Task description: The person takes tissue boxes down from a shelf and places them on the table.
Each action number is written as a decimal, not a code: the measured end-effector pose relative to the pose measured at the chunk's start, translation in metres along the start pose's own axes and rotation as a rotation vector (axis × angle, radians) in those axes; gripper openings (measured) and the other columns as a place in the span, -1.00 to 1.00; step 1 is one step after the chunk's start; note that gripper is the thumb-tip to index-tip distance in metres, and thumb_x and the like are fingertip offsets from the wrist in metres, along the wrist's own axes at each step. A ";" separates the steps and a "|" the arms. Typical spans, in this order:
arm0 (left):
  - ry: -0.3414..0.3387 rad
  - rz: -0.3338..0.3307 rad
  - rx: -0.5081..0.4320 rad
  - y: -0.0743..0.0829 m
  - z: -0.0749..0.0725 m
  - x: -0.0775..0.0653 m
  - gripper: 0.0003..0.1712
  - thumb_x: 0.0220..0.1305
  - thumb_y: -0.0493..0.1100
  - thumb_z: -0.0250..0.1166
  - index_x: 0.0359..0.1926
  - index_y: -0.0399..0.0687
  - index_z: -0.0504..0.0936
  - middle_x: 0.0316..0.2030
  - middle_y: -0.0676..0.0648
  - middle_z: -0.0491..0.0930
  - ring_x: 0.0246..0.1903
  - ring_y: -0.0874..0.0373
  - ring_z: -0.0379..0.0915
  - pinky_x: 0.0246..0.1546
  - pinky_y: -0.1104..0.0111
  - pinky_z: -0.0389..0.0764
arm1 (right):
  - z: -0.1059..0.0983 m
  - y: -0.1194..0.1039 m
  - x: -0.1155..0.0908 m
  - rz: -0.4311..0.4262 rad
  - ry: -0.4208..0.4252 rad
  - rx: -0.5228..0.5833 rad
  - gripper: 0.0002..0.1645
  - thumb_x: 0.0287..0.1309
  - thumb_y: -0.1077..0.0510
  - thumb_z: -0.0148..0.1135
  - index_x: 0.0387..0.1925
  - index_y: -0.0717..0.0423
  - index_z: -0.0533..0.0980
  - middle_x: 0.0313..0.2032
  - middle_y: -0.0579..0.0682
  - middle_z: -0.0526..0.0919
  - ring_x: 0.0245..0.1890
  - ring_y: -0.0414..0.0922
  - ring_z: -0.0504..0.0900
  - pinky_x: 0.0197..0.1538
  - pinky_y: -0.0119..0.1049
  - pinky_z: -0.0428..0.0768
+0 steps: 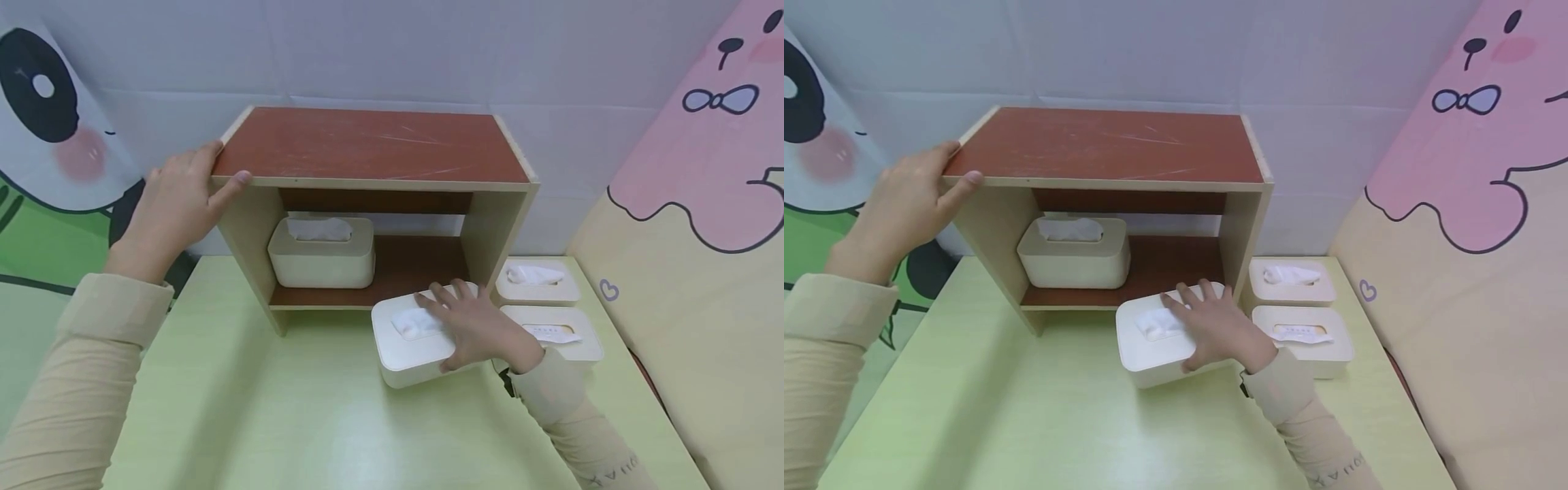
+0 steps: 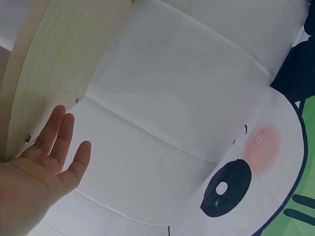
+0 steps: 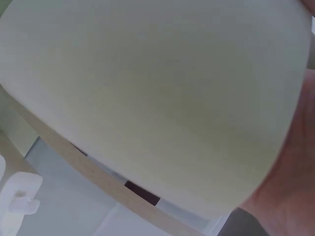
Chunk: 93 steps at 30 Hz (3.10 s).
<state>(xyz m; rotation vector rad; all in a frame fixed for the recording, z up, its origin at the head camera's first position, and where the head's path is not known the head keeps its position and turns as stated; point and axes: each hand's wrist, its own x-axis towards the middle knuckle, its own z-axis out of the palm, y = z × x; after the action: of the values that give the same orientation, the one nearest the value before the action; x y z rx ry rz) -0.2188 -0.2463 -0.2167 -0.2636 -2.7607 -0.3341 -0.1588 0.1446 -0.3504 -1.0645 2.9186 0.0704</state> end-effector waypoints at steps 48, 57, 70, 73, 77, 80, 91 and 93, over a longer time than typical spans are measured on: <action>0.005 -0.004 -0.009 0.000 0.001 0.001 -0.12 0.29 0.33 -0.18 0.39 -0.19 -0.03 0.18 -0.45 0.25 0.09 -0.40 0.18 0.07 -0.23 0.09 | 0.105 -0.007 -0.003 0.164 0.014 0.124 0.32 -0.55 -0.35 0.48 0.34 -0.10 0.12 0.29 0.18 0.25 0.21 0.38 0.20 0.01 0.39 0.20; 0.005 -0.002 -0.005 -0.001 0.002 0.002 -0.12 0.29 0.33 -0.18 0.39 -0.18 -0.03 0.18 -0.45 0.26 0.08 -0.39 0.18 0.04 -0.23 0.10 | 0.109 -0.010 -0.003 0.178 0.009 0.188 0.30 -0.53 -0.30 0.50 0.34 -0.08 0.13 0.31 0.21 0.21 0.23 0.42 0.15 0.05 0.46 0.13; 0.022 0.011 0.021 -0.001 0.003 0.001 -0.12 0.29 0.34 -0.19 0.38 -0.19 0.00 0.14 -0.46 0.29 0.04 -0.41 0.19 -0.03 -0.20 0.12 | 0.113 -0.009 -0.004 0.202 0.008 0.200 0.33 -0.53 -0.33 0.49 0.35 -0.07 0.10 0.33 0.16 0.18 0.27 0.37 0.11 0.08 0.44 0.11; 0.029 0.014 0.028 -0.001 0.003 0.001 -0.13 0.29 0.34 -0.19 0.37 -0.20 0.02 0.14 -0.47 0.29 0.03 -0.42 0.19 -0.03 -0.20 0.12 | 0.113 -0.008 -0.004 0.197 0.002 0.219 0.33 -0.52 -0.33 0.49 0.35 -0.05 0.09 0.33 0.18 0.17 0.28 0.37 0.09 0.08 0.45 0.10; 0.030 0.011 0.032 -0.001 0.004 0.001 -0.12 0.29 0.34 -0.20 0.38 -0.20 0.01 0.15 -0.46 0.28 0.04 -0.42 0.18 -0.02 -0.20 0.11 | 0.110 -0.006 -0.004 0.193 -0.008 0.250 0.34 -0.51 -0.32 0.50 0.36 -0.02 0.08 0.32 0.19 0.17 0.28 0.37 0.08 0.09 0.46 0.08; 0.031 0.011 0.033 -0.001 0.004 0.001 -0.12 0.29 0.34 -0.20 0.38 -0.20 0.01 0.15 -0.46 0.28 0.04 -0.42 0.18 -0.02 -0.20 0.11 | 0.107 -0.006 -0.004 0.192 -0.020 0.254 0.36 -0.52 -0.33 0.49 0.36 -0.01 0.06 0.32 0.19 0.17 0.28 0.37 0.08 0.11 0.43 0.07; 0.022 0.001 0.021 0.000 0.003 0.000 -0.12 0.29 0.35 -0.20 0.38 -0.18 -0.01 0.15 -0.45 0.28 0.05 -0.40 0.18 -0.03 -0.20 0.11 | 0.096 -0.008 0.002 0.139 -0.004 0.257 0.41 -0.50 -0.39 0.45 0.39 0.00 0.00 0.32 0.13 0.17 0.26 0.36 0.12 0.17 0.37 0.05; 0.023 0.001 0.021 0.000 0.003 0.001 -0.12 0.29 0.34 -0.19 0.38 -0.18 0.00 0.15 -0.45 0.28 0.05 -0.40 0.19 -0.03 -0.20 0.12 | 0.093 -0.008 0.004 0.125 0.010 0.273 0.39 -0.46 -0.40 0.42 0.39 -0.01 -0.01 0.33 0.11 0.17 0.27 0.35 0.11 0.18 0.36 0.04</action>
<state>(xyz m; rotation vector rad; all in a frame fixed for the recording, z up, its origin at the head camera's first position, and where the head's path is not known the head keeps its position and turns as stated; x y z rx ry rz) -0.2204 -0.2458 -0.2195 -0.2547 -2.7400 -0.3059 -0.1552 0.1412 -0.4434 -0.8432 2.8890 -0.3209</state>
